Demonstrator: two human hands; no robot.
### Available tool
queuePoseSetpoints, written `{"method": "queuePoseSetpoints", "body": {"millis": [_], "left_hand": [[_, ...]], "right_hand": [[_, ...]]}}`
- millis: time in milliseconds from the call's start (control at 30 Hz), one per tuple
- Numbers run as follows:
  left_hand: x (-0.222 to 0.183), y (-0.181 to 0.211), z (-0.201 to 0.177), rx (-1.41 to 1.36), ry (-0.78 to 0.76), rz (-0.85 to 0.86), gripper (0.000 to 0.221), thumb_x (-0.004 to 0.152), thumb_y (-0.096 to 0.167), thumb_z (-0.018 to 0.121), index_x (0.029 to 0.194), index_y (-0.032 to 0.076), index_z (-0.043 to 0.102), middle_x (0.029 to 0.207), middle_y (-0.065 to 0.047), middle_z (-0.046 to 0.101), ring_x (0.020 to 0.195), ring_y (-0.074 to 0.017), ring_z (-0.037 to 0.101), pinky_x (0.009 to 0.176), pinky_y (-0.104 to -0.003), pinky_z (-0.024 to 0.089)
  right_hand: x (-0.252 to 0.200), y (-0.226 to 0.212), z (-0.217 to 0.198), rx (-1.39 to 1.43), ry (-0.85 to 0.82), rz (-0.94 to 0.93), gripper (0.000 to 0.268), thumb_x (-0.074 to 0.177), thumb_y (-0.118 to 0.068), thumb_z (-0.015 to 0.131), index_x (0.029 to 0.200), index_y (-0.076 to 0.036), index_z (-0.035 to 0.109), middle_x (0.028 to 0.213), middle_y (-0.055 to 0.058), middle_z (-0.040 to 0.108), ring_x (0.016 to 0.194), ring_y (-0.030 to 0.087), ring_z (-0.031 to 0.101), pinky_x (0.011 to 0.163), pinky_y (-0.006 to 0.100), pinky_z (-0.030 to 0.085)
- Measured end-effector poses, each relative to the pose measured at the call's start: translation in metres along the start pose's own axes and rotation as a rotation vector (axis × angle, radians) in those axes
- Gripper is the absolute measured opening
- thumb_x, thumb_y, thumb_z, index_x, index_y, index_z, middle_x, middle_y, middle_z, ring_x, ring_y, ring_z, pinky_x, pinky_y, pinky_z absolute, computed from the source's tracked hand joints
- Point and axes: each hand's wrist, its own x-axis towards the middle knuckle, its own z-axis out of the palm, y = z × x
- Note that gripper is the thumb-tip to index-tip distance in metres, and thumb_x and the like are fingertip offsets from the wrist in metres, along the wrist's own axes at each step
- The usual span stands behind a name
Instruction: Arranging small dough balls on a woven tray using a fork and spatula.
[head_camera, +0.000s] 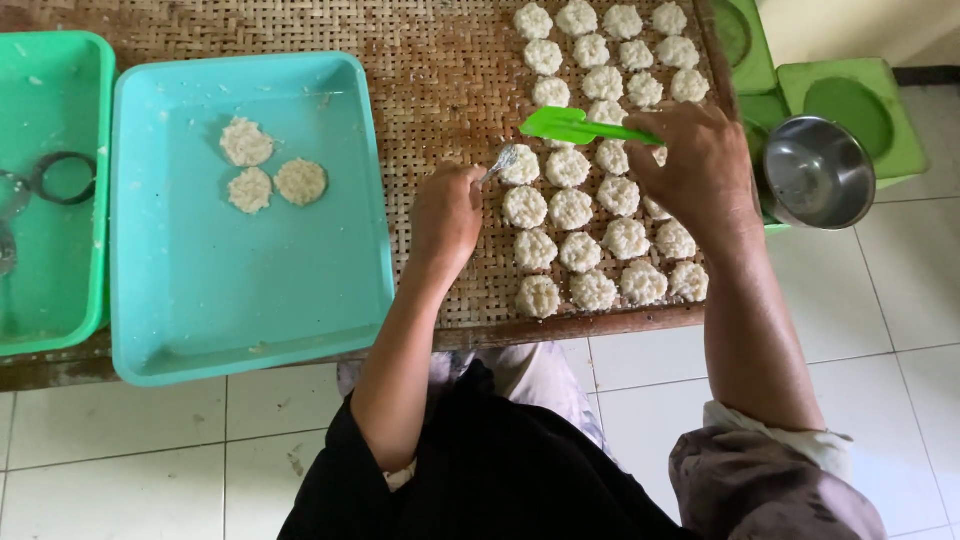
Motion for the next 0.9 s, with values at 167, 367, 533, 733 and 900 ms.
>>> {"method": "queuePoseSetpoints", "body": {"millis": [167, 367, 533, 733, 900], "left_hand": [[-0.005, 0.027, -0.035, -0.073, -0.116, -0.046, 0.023, 0.104, 0.001, 0.056, 0.120, -0.002, 0.072, 0.102, -0.023, 0.071, 0.095, -0.0317, 0.074, 0.091, -0.043, 0.058], [-0.007, 0.034, -0.036, -0.078, -0.104, -0.011, 0.022, 0.103, 0.000, 0.057, 0.119, -0.004, 0.072, 0.102, -0.026, 0.071, 0.095, -0.0340, 0.074, 0.092, -0.044, 0.058], [-0.008, 0.032, -0.038, -0.053, -0.130, -0.023, 0.023, 0.102, 0.000, 0.057, 0.119, -0.003, 0.072, 0.101, -0.023, 0.072, 0.095, -0.0324, 0.074, 0.090, -0.043, 0.059], [-0.011, 0.025, -0.041, -0.070, -0.096, -0.004, 0.022, 0.103, -0.002, 0.057, 0.118, -0.005, 0.072, 0.102, -0.026, 0.072, 0.095, -0.0354, 0.074, 0.091, -0.045, 0.058], [-0.011, 0.015, -0.032, -0.085, -0.104, -0.026, 0.023, 0.103, 0.000, 0.057, 0.119, -0.004, 0.072, 0.101, -0.025, 0.072, 0.096, -0.0353, 0.074, 0.092, -0.044, 0.058]], "right_hand": [[-0.026, 0.001, 0.019, 0.043, 0.028, 0.172, 0.014, 0.101, -0.015, 0.076, 0.115, -0.013, 0.080, 0.095, 0.012, 0.073, 0.088, 0.029, 0.070, 0.079, 0.038, 0.055], [-0.029, -0.022, 0.023, 0.068, -0.013, 0.207, 0.012, 0.105, -0.014, 0.068, 0.111, -0.012, 0.079, 0.094, 0.012, 0.072, 0.079, 0.026, 0.072, 0.076, 0.037, 0.056], [-0.020, -0.036, 0.002, 0.076, -0.042, 0.183, 0.012, 0.103, -0.010, 0.070, 0.110, -0.011, 0.079, 0.098, 0.013, 0.074, 0.075, 0.025, 0.073, 0.074, 0.037, 0.057], [-0.021, -0.033, 0.007, 0.116, -0.032, 0.225, 0.013, 0.105, -0.004, 0.068, 0.111, -0.008, 0.079, 0.098, 0.017, 0.075, 0.070, 0.027, 0.073, 0.064, 0.035, 0.058], [-0.025, -0.018, 0.038, 0.166, -0.021, 0.220, 0.013, 0.101, -0.006, 0.070, 0.110, -0.012, 0.078, 0.101, 0.014, 0.076, 0.053, 0.015, 0.064, 0.050, 0.026, 0.051]]}}
